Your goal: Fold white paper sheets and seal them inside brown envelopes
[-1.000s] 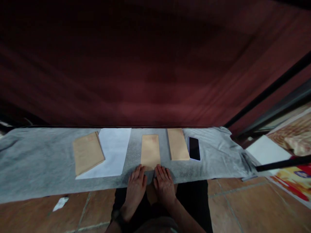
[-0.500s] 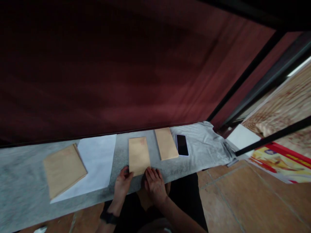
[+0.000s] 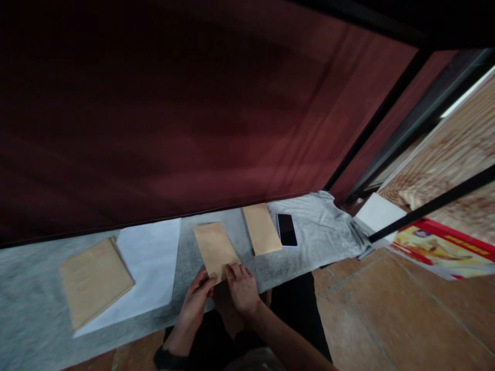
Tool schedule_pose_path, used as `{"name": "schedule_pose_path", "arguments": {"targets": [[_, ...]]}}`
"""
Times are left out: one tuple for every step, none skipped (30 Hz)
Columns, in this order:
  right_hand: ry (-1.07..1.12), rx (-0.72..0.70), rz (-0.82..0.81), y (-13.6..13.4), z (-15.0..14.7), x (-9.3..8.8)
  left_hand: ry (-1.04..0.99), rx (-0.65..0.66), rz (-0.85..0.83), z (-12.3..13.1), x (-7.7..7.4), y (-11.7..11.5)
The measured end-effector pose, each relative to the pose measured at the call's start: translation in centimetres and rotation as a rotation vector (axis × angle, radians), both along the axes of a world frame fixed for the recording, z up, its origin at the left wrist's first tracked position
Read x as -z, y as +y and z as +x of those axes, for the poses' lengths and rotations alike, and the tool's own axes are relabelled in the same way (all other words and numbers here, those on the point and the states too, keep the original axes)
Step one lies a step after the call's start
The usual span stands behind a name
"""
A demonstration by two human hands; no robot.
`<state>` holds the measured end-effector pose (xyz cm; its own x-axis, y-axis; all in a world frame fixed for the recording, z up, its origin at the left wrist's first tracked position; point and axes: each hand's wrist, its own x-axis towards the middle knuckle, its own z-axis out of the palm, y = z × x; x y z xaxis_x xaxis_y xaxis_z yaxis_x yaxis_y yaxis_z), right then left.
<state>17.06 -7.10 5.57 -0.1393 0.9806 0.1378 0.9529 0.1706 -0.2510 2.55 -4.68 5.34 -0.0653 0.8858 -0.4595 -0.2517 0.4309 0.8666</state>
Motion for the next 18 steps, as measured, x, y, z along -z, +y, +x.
{"name": "schedule_pose_path", "arguments": {"targets": [[0.013,-0.001,0.005,0.1,0.3,-0.4,-0.061,-0.016,-0.016,0.1,-0.2,0.0],[0.042,-0.003,0.013,0.3,0.7,-0.8,-0.125,-0.022,-0.037,0.2,-0.4,-0.1],[0.093,0.0,0.024,0.4,1.1,-1.1,-0.184,-0.019,-0.06,0.3,-0.6,-0.1],[0.172,0.016,0.036,0.6,1.5,-1.3,-0.228,-0.007,-0.081,0.5,-0.8,-0.3],[0.283,0.05,0.051,0.7,1.8,-1.4,-0.253,0.01,-0.096,0.8,-0.9,-0.4],[0.425,0.102,0.065,0.9,2.0,-1.4,-0.262,0.024,-0.104,1.1,-1.0,-0.6],[0.598,0.164,0.07,1.1,2.1,-1.2,-0.261,0.028,-0.102,1.5,-1.1,-0.9],[0.81,0.232,0.057,1.2,2.1,-1.0,-0.258,0.03,-0.09,1.9,-1.1,-1.1],[1.031,0.297,0.027,1.3,1.9,-0.6,-0.26,0.036,-0.07,2.4,-1.1,-1.4],[1.232,0.347,-0.019,1.3,1.6,-0.2,-0.266,0.042,-0.044,2.8,-1.0,-1.6],[1.395,0.378,-0.073,1.2,1.3,0.3,-0.27,0.054,-0.016,3.2,-0.9,-1.7],[1.51,0.395,-0.128,1.1,0.9,0.8,-0.263,0.061,0.01,3.5,-0.7,-1.8],[1.574,0.407,-0.173,0.9,0.6,1.3,-0.247,0.067,0.03,3.8,-0.5,-1.9],[1.595,0.413,-0.204,0.7,0.3,1.8,-0.221,0.074,0.046,3.9,-0.3,-1.8],[1.612,0.422,-0.23,0.5,0.2,2.3,-0.185,0.08,0.06,3.8,-0.1,-1.8],[1.649,0.437,-0.259,0.4,0.2,2.8,-0.139,0.088,0.072,3.6,0.2,-1.6],[1.689,0.453,-0.286,0.3,0.4,3.2,-0.088,0.1,0.08,3.4,0.4,-1.5],[1.735,0.467,-0.313,0.3,0.6,3.6,-0.033,0.113,0.084,3.0,0.7,-1.2]]}}
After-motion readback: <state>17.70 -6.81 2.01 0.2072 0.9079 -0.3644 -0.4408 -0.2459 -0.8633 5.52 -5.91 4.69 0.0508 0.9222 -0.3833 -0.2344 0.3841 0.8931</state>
